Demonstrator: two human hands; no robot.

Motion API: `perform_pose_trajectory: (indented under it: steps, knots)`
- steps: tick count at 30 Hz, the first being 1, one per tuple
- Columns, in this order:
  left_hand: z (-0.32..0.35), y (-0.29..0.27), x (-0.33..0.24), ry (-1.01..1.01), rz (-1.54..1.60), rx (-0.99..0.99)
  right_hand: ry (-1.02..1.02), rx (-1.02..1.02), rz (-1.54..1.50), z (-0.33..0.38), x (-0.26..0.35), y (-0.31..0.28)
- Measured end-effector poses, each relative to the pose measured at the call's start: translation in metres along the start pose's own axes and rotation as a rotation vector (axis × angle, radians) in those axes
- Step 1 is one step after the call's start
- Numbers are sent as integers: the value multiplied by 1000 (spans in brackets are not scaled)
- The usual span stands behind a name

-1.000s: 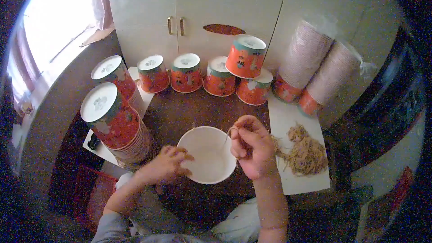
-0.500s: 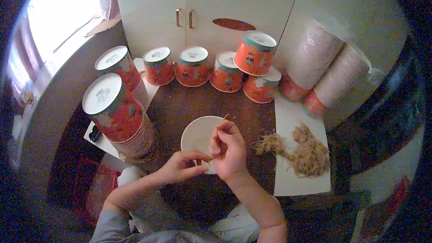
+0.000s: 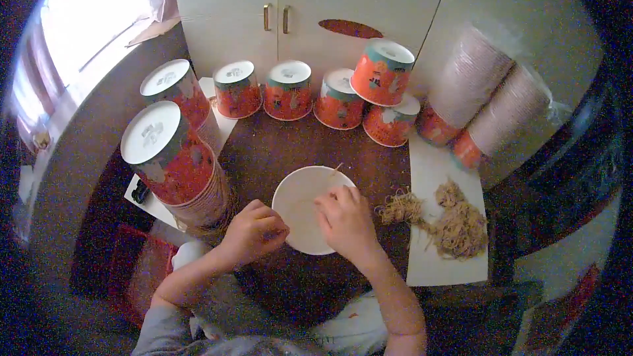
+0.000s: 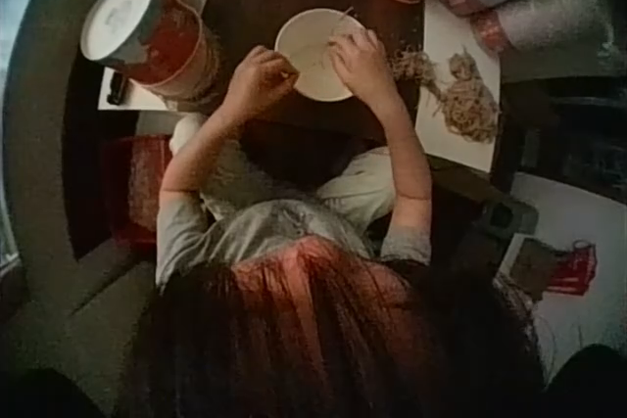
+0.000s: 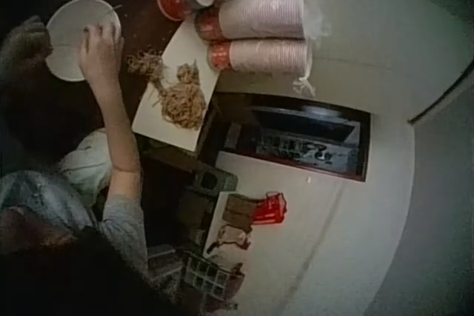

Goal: Attaching string handles to Halloween-themed paper buckets and stacking them.

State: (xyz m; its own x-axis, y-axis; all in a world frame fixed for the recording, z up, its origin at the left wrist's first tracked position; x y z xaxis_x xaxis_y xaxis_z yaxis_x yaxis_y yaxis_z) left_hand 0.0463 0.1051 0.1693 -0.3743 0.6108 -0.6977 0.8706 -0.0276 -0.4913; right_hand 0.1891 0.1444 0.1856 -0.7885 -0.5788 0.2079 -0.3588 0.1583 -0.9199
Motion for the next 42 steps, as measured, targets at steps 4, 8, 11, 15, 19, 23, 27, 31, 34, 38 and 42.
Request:
perform_pose_trajectory:
  steps: [4,8,11,15,19,23,27,31,34,38,42]
  knots:
    - [1,3,-9,13,-151,25,-165,9,-246,1,22,7]
    - [0,5,-11,38,-228,22,-51,253,-713,6,29,33]
    - [-1,5,-14,43,-279,43,43,286,-718,4,21,36]
    - [2,8,-11,68,-305,33,-13,312,-545,3,27,28]
    - [3,7,-17,111,-349,3,-68,193,-479,6,24,28]
    - [3,7,-21,146,-398,-23,-69,183,-425,7,21,32]
    - [0,-2,-12,-9,-435,-100,-59,180,-417,9,11,32]
    - [8,-6,21,-435,-314,-10,6,298,-419,15,4,43]
    - [15,18,47,-638,-151,240,56,364,-410,20,7,45]
    - [22,24,58,-634,33,181,13,313,-404,19,17,43]
    - [14,23,53,-634,238,98,104,293,-453,24,14,44]
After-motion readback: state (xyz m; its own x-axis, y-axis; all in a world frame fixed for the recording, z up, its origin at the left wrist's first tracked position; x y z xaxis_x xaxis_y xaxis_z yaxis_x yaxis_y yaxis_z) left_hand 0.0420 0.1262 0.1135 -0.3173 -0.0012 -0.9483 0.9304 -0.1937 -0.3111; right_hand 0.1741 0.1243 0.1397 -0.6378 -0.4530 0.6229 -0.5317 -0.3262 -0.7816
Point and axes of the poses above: each hand's wrist, its own z-axis away from the middle knuckle, its own y-axis out of the palm, x = y × z, the point moved 7 cm from there along -z, towards the middle knuckle, and after that the axes turned 12 degrees about z, right-handed, at the moved point
